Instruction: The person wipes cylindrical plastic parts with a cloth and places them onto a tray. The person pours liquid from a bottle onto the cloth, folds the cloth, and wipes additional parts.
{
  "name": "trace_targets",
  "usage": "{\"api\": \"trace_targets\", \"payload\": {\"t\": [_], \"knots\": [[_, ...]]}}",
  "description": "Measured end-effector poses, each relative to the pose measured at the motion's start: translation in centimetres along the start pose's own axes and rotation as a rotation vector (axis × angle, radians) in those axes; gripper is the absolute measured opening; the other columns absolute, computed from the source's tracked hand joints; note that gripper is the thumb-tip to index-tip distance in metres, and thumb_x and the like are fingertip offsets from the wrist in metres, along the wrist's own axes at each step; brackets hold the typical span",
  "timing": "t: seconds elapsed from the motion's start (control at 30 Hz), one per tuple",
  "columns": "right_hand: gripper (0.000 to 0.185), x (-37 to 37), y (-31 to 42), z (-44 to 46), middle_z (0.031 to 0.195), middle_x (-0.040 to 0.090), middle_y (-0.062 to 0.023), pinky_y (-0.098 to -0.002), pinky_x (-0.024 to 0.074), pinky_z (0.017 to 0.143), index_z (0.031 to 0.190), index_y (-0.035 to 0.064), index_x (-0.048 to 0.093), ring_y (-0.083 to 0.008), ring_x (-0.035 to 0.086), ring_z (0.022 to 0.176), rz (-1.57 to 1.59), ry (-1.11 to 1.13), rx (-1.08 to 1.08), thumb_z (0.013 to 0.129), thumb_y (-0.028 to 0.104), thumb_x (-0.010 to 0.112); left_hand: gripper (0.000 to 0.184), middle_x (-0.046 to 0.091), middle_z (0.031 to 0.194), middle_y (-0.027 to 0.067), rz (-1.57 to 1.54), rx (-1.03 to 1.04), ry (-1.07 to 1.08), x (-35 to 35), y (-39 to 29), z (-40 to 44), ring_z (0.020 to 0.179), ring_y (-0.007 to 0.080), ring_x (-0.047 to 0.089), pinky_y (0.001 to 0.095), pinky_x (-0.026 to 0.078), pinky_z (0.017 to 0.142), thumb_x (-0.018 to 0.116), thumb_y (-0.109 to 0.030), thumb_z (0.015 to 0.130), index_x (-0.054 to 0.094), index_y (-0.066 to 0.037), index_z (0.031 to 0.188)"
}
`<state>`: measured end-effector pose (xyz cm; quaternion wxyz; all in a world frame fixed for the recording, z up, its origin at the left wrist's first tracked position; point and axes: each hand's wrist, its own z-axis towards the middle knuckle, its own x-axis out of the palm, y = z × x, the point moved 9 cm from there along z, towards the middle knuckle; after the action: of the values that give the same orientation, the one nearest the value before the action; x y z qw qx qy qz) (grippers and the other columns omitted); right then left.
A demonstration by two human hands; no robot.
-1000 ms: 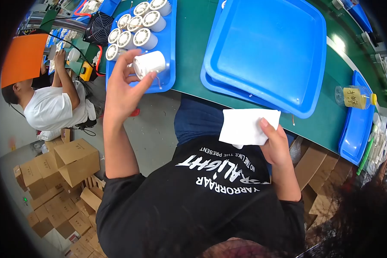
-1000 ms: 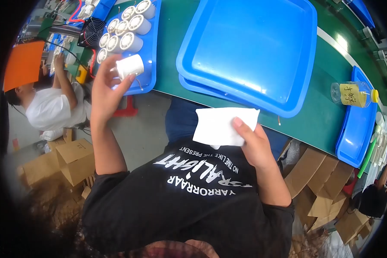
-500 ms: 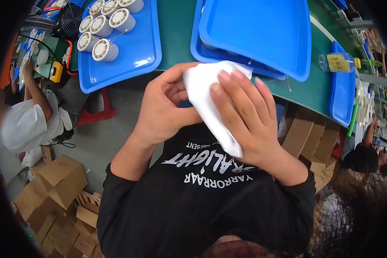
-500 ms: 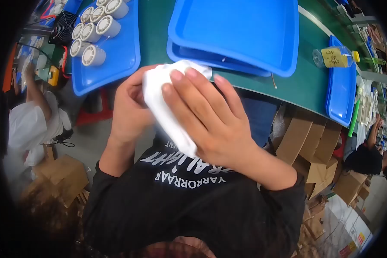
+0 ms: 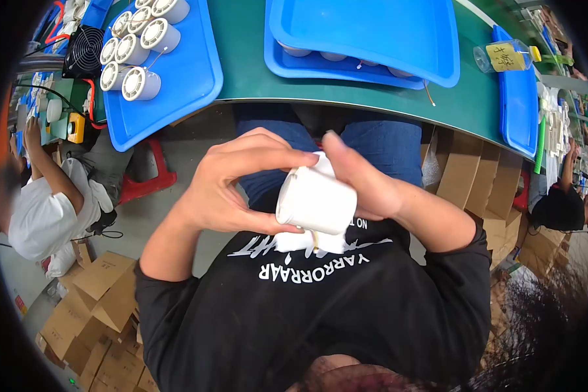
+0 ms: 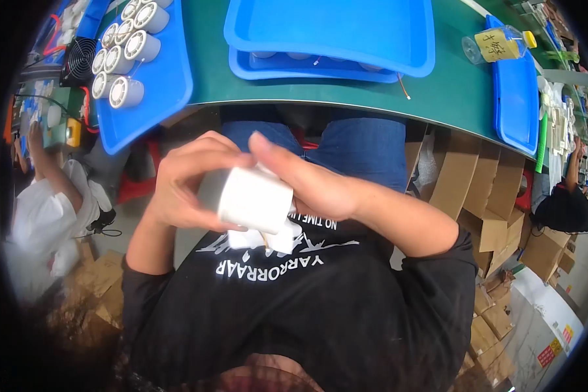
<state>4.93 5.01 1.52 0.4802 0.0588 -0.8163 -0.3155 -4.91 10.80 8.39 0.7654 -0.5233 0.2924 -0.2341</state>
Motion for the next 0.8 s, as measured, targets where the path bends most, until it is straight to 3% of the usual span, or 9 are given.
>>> {"api": "trace_targets", "payload": {"t": [0.1, 0.17, 0.23, 0.3, 0.33, 0.47, 0.57, 0.67, 0.8], "knots": [[0.097, 0.6, 2.1, -2.3, 0.145, 0.055, -0.0141, -0.0416, 0.0484, 0.106, 0.158, 0.0003, 0.028, -0.0273, 0.058, 0.129, 0.132, -0.065, -0.087, 0.098, 0.076, 0.025, 0.078, 0.066, 0.124, 0.0171, -0.280, -0.002, -0.252, -0.7, 1.0, 1.1, 0.115, 0.0229, 0.065, 0.0371, 0.052, 0.101, 0.094, -0.004, 0.062, 0.062, 0.008, 0.132], [0.069, -0.4, 4.7, -5.4, 0.130, 0.064, -0.0152, -0.0385, 0.0509, 0.099, 0.142, -0.0030, 0.047, -0.0256, 0.064, 0.116, 0.080, -0.137, -0.235, 0.100, 0.052, 0.050, 0.080, 0.064, 0.126, 0.0154, -0.397, -0.038, -0.465, -0.6, 1.4, 2.2, 0.118, 0.0218, 0.064, 0.0367, 0.050, 0.106, 0.091, 0.003, 0.064, 0.058, 0.008, 0.137], [0.052, -2.6, 7.5, -8.7, 0.118, 0.067, -0.0132, -0.0352, 0.0516, 0.091, 0.133, -0.0036, 0.055, -0.0217, 0.066, 0.105, -0.025, -0.318, -0.425, 0.101, 0.038, 0.055, 0.079, 0.064, 0.125, 0.0131, -0.380, -0.074, -0.508, -0.8, 1.8, 3.6, 0.117, 0.0204, 0.064, 0.0352, 0.050, 0.104, 0.091, 0.005, 0.066, 0.058, 0.005, 0.138], [0.035, -5.4, 10.9, -12.4, 0.106, 0.071, -0.0113, -0.0319, 0.0523, 0.084, 0.124, -0.0041, 0.063, -0.0177, 0.067, 0.095, -0.218, -0.673, -0.695, 0.102, 0.023, 0.060, 0.079, 0.064, 0.125, 0.0123, -0.293, -0.058, -0.495, -0.5, 1.7, 5.0, 0.117, 0.0200, 0.064, 0.0347, 0.051, 0.103, 0.091, 0.004, 0.067, 0.058, 0.004, 0.138], [0.035, -6.3, 12.9, -13.6, 0.103, 0.071, -0.0111, -0.0304, 0.0528, 0.080, 0.124, -0.0047, 0.063, -0.0168, 0.068, 0.090, -0.326, -0.827, -0.797, 0.105, 0.024, 0.056, 0.079, 0.064, 0.125, 0.0119, -0.250, -0.051, -0.485, -0.3, 1.6, 5.7, 0.117, 0.0197, 0.064, 0.0344, 0.051, 0.102, 0.091, 0.004, 0.067, 0.058, 0.003, 0.139], [0.039, -5.5, 17.3, -15.7, 0.099, 0.068, -0.0114, -0.0282, 0.0515, 0.074, 0.127, -0.0073, 0.060, -0.0166, 0.066, 0.083, -1.055, -1.057, -1.032, 0.111, 0.024, 0.044, 0.080, 0.064, 0.126, 0.0107, -0.202, -0.079, -0.430, 1.3, 1.4, 8.8, 0.115, 0.0192, 0.064, 0.0338, 0.052, 0.101, 0.095, -0.003, 0.066, 0.059, 0.003, 0.138], [0.067, -5.6, 15.9, -13.6, 0.113, 0.062, -0.0151, -0.0334, 0.0476, 0.087, 0.125, -0.0093, 0.058, -0.0188, 0.060, 0.099, -0.855, -0.643, -1.049, 0.106, 0.053, 0.042, 0.082, 0.064, 0.127, 0.0111, -0.230, -0.116, -0.424, 2.5, 2.2, 10.6, 0.114, 0.0187, 0.064, 0.0340, 0.052, 0.100, 0.096, -0.007, 0.066, 0.057, 0.004, 0.138], [0.079, -6.6, 15.1, -12.9, 0.110, 0.056, -0.0148, -0.0339, 0.0435, 0.086, 0.128, -0.0101, 0.053, -0.0222, 0.055, 0.097, -0.398, -0.384, -0.902, 0.105, 0.059, 0.025, 0.082, 0.066, 0.126, 0.0108, -0.299, -0.182, -0.427, 3.0, 2.6, 11.6, 0.113, 0.0179, 0.064, 0.0337, 0.051, 0.100, 0.095, -0.008, 0.067, 0.057, 0.005, 0.138], [0.059, -7.0, 14.7, -13.6, 0.109, 0.054, -0.0144, -0.0349, 0.0402, 0.088, 0.124, -0.0086, 0.054, -0.0226, 0.051, 0.099, -0.812, -0.646, -0.996, 0.108, 0.045, 0.034, 0.082, 0.067, 0.124, 0.0103, -0.336, -0.266, -0.428, 3.7, 2.6, 12.7, 0.110, 0.0162, 0.065, 0.0333, 0.051, 0.099, 0.095, -0.009, 0.068, 0.056, 0.005, 0.139]]}}
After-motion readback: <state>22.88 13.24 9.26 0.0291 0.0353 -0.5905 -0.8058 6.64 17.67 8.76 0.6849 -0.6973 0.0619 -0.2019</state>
